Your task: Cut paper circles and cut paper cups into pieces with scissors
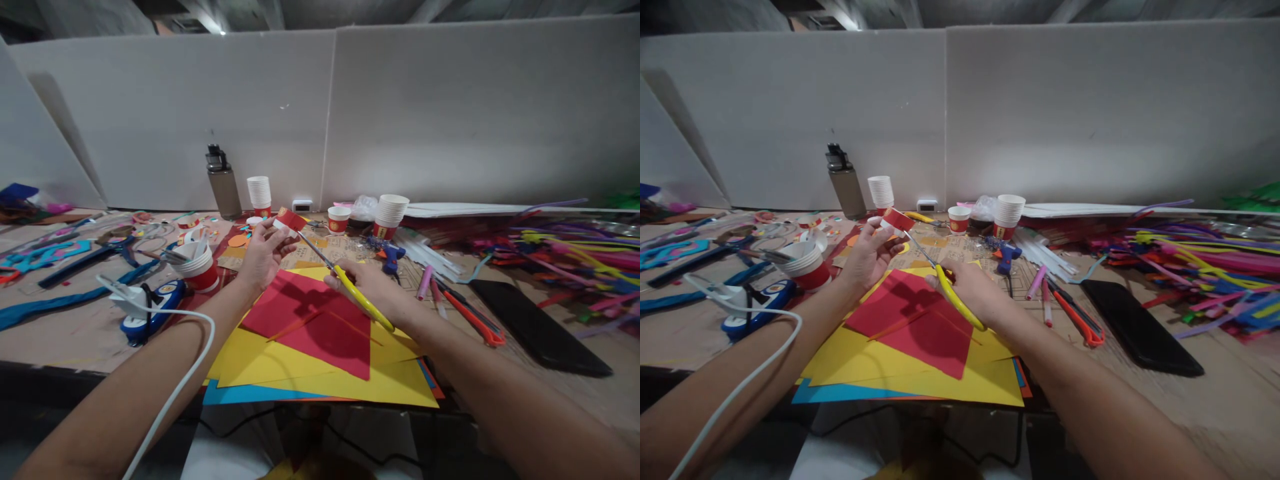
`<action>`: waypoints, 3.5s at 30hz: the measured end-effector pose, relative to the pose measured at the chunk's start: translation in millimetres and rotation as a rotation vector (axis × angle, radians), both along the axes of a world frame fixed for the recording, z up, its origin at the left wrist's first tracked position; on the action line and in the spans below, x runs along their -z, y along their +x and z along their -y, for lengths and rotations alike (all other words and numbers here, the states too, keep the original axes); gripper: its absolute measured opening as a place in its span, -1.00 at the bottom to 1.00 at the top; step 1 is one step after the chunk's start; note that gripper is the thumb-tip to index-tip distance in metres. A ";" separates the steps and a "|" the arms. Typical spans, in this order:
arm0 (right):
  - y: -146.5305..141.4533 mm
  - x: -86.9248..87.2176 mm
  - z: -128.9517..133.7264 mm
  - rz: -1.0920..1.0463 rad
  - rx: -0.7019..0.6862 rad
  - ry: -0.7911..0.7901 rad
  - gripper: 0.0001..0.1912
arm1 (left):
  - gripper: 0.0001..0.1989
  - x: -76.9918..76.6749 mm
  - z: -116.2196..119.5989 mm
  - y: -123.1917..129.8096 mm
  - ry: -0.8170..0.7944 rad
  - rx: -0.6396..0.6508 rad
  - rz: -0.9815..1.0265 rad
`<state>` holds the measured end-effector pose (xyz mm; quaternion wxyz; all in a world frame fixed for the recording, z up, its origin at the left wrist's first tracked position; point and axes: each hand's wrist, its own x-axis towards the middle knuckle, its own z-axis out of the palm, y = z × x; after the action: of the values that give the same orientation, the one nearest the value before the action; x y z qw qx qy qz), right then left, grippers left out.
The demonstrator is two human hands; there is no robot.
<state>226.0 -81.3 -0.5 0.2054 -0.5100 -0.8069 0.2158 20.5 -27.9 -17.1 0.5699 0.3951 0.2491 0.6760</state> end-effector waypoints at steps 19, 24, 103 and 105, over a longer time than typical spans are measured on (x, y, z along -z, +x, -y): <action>-1.0 0.5 0.9 -0.066 -0.013 -0.021 -0.72 | -0.57 -0.8 -1.2 -2.5 -0.010 0.021 -0.002; 0.1 2.2 -0.2 -0.072 -0.025 -0.022 -0.73 | -0.57 -2.7 -0.8 -2.1 -0.030 0.043 0.002; 2.1 0.2 1.3 -0.057 -0.025 -0.049 -0.67 | -0.63 -1.2 -4.5 -4.6 0.003 0.059 -0.040; 2.2 -0.4 1.6 -0.054 -0.025 -0.055 -0.66 | -0.64 -0.5 -5.2 -5.3 -0.007 0.065 -0.034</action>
<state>228.2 -82.9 -0.1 0.2103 -0.4993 -0.8011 0.2542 15.1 -22.7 -16.6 0.5887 0.4122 0.2483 0.6495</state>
